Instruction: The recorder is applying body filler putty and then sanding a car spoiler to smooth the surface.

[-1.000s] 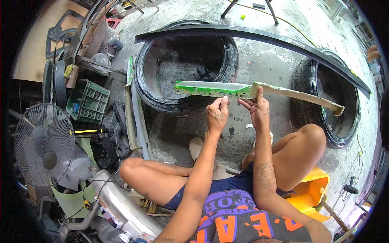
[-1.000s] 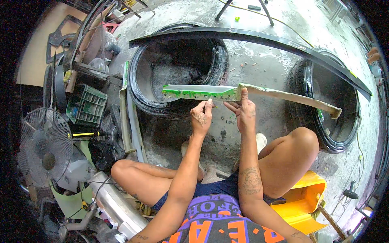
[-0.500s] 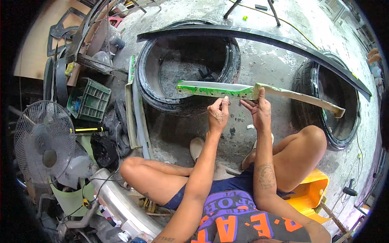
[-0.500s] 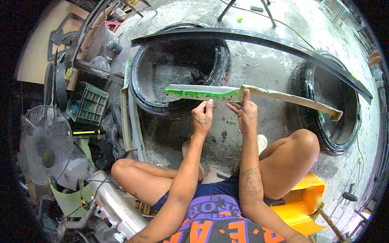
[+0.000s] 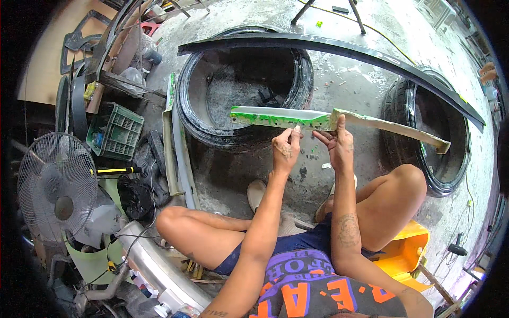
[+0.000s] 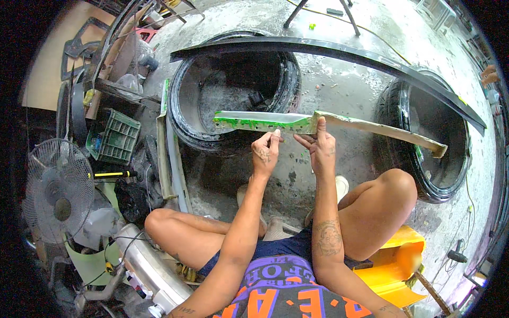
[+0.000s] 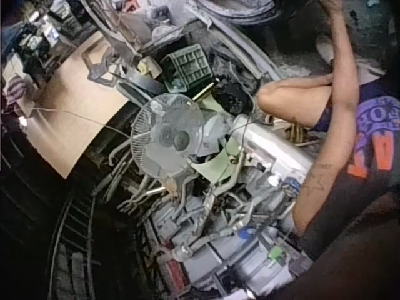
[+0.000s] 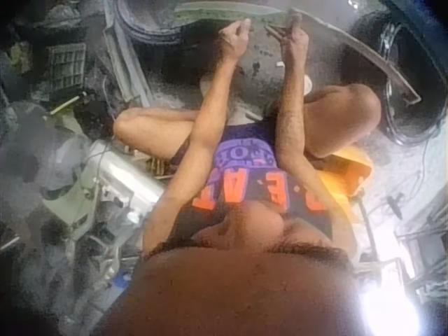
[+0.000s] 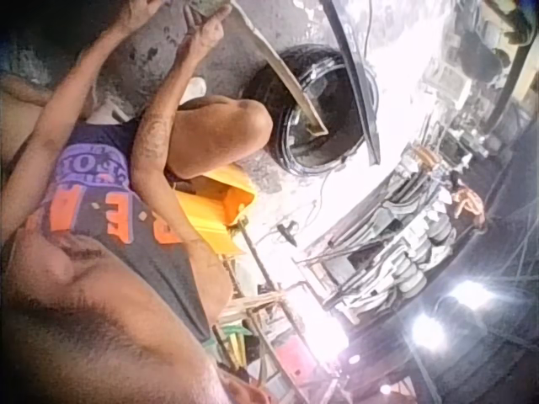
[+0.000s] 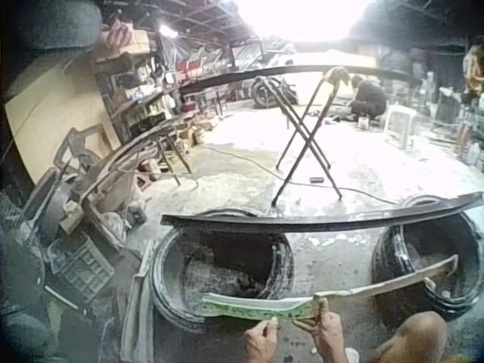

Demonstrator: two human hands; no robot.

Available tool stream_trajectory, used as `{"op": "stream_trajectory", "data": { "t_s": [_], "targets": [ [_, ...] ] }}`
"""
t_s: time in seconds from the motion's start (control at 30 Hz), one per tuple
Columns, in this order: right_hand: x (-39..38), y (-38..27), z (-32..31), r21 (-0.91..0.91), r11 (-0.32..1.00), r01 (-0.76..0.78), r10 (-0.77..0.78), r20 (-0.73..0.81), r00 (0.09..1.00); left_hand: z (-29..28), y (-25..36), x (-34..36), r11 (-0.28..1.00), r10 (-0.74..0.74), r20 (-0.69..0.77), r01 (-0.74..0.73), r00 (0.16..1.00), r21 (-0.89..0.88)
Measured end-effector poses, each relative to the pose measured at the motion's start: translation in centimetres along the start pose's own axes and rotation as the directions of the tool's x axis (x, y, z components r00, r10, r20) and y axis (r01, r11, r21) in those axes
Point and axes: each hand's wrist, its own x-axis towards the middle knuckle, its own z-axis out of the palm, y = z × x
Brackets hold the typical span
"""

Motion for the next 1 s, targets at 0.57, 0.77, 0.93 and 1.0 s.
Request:
{"op": "stream_trajectory", "data": {
  "t_s": [0.57, 0.77, 0.93, 1.0],
  "targets": [
    [0.1, 0.1, -0.3, 0.0, 1.0, -0.012, 0.012, 0.0, 1.0, -0.2, 1.4, -1.5, 0.998, -0.048, 0.134, 0.053, 0.99, -0.03],
    [0.0, 0.1, -0.1, 0.005, 1.0, -0.009, 0.009, 0.007, 1.0, -0.7, -0.3, -3.1, 0.977, -0.173, 0.123, 0.186, 0.977, -0.108],
    [0.0, 0.2, -0.2, 0.003, 1.0, 0.006, -0.006, 0.005, 1.0, -0.4, 0.8, -3.2, 0.982, -0.151, 0.103, 0.16, 0.983, -0.095],
    [-0.1, 0.3, -0.1, 0.016, 1.0, 0.004, -0.004, 0.008, 1.0, -0.1, 1.1, -2.6, 0.991, -0.11, 0.061, 0.114, 0.992, -0.064]
  ]
}}
